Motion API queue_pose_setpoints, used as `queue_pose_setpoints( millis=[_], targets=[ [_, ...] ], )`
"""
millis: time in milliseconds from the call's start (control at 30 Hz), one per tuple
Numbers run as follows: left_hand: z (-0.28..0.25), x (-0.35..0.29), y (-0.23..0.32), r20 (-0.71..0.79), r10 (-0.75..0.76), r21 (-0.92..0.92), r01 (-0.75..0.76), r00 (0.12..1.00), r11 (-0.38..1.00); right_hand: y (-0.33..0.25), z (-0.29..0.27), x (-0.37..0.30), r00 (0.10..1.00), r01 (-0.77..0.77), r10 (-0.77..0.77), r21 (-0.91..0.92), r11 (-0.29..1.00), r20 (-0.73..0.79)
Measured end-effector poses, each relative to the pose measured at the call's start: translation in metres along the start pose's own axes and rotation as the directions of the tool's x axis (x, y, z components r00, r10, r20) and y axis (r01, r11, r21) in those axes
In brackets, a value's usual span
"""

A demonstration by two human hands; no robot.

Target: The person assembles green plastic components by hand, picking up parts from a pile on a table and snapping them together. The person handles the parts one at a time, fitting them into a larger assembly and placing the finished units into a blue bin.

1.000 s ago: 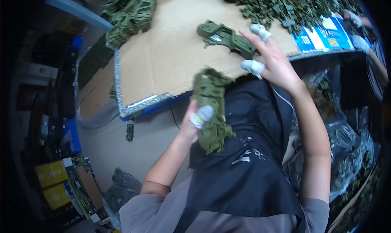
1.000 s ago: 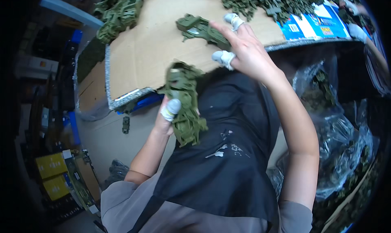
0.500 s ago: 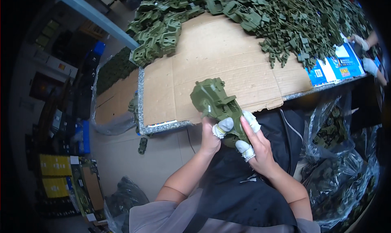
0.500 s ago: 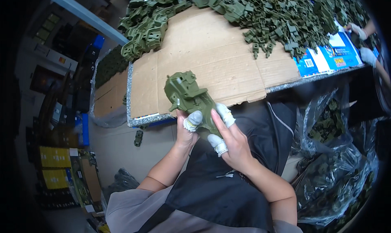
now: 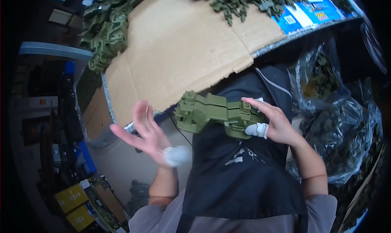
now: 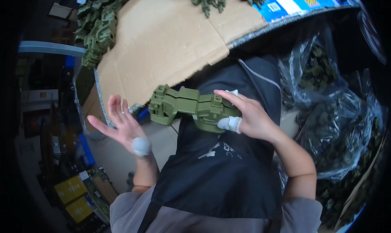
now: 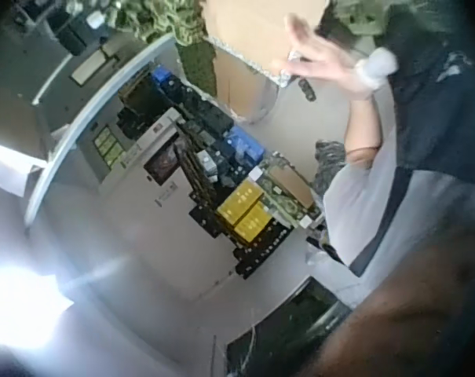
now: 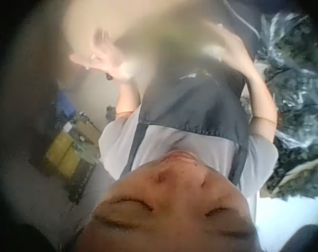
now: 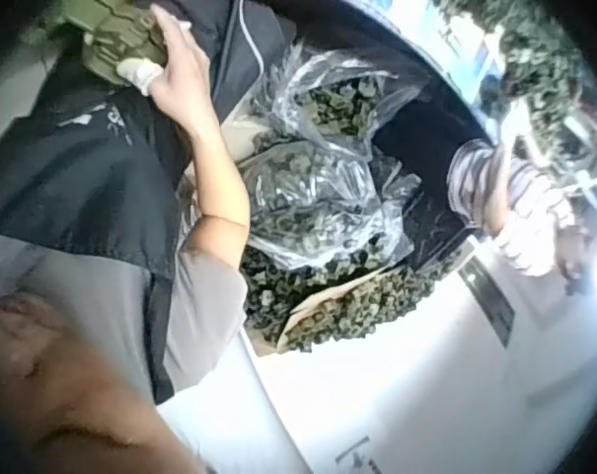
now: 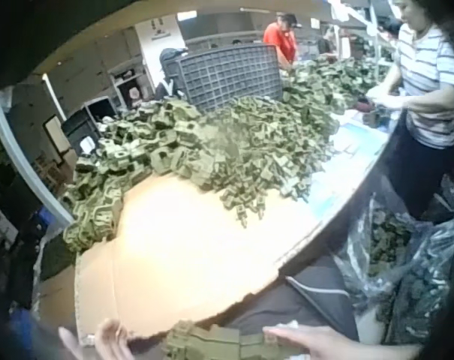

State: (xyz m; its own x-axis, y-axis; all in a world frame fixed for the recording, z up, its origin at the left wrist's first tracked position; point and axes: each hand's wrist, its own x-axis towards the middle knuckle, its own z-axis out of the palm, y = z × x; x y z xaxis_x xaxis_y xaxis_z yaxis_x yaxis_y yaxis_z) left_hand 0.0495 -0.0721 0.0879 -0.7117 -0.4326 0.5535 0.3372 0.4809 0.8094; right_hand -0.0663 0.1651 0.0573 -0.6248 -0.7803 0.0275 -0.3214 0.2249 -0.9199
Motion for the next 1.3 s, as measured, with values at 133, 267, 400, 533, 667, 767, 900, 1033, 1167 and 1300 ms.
queue_pose_setpoints(
  millis=[133, 267, 400, 533, 667, 767, 900, 1033, 1167, 1300],
  targets=[
    [0.043, 0.005, 0.023, 0.883, -0.156, 0.355, -0.411, 0.443, 0.84, 0.004, 0.008, -0.019, 0.986, 0.003, 0.03, -0.193, 0.981, 0.166],
    [0.05, -0.032, -0.031, 0.904, -0.29, 0.307, -0.003, 0.313, 0.952, 0.034, 0.029, -0.031, 0.973, 0.192, -0.15, -0.258, 0.947, 0.173],
    [0.053, -0.034, -0.036, 0.905, -0.308, 0.332, -0.035, 0.295, 0.943, 0.037, 0.035, -0.029, 0.976, -0.101, 0.111, -0.066, 0.993, 0.186],
    [0.055, -0.032, -0.039, 0.906, -0.367, 0.388, -0.066, 0.212, 0.919, 0.046, 0.043, -0.034, 0.976, -0.132, 0.136, -0.036, 0.991, 0.168],
    [0.037, 0.002, -0.023, 0.883, -0.193, 0.325, -0.26, 0.428, 0.91, 0.045, 0.025, -0.026, 0.98, -0.154, 0.143, 0.069, 0.986, 0.14],
    [-0.011, -0.002, -0.054, 0.829, -0.454, 0.399, 0.224, 0.325, 0.889, 0.066, 0.016, -0.032, 0.977, -0.179, 0.164, 0.112, 0.977, 0.135],
    [-0.015, -0.051, -0.058, 0.693, -0.601, 0.186, 0.706, 0.399, 0.683, 0.024, -0.001, -0.002, 0.987, -0.05, 0.078, -0.196, 0.979, 0.139],
    [-0.006, -0.047, -0.046, 0.685, -0.511, 0.254, 0.488, 0.519, 0.835, -0.02, 0.059, 0.032, 0.971, 0.231, -0.188, -0.364, 0.902, 0.15],
    [-0.004, -0.052, -0.043, 0.662, -0.524, 0.252, 0.499, 0.536, 0.829, 0.001, 0.078, 0.031, 0.959, 0.215, -0.117, -0.396, 0.893, 0.257],
    [0.0, -0.057, -0.047, 0.665, -0.451, 0.225, 0.416, 0.595, 0.881, 0.014, 0.045, 0.045, 0.916, 0.12, -0.142, 0.082, 0.989, 0.375]
  ],
)
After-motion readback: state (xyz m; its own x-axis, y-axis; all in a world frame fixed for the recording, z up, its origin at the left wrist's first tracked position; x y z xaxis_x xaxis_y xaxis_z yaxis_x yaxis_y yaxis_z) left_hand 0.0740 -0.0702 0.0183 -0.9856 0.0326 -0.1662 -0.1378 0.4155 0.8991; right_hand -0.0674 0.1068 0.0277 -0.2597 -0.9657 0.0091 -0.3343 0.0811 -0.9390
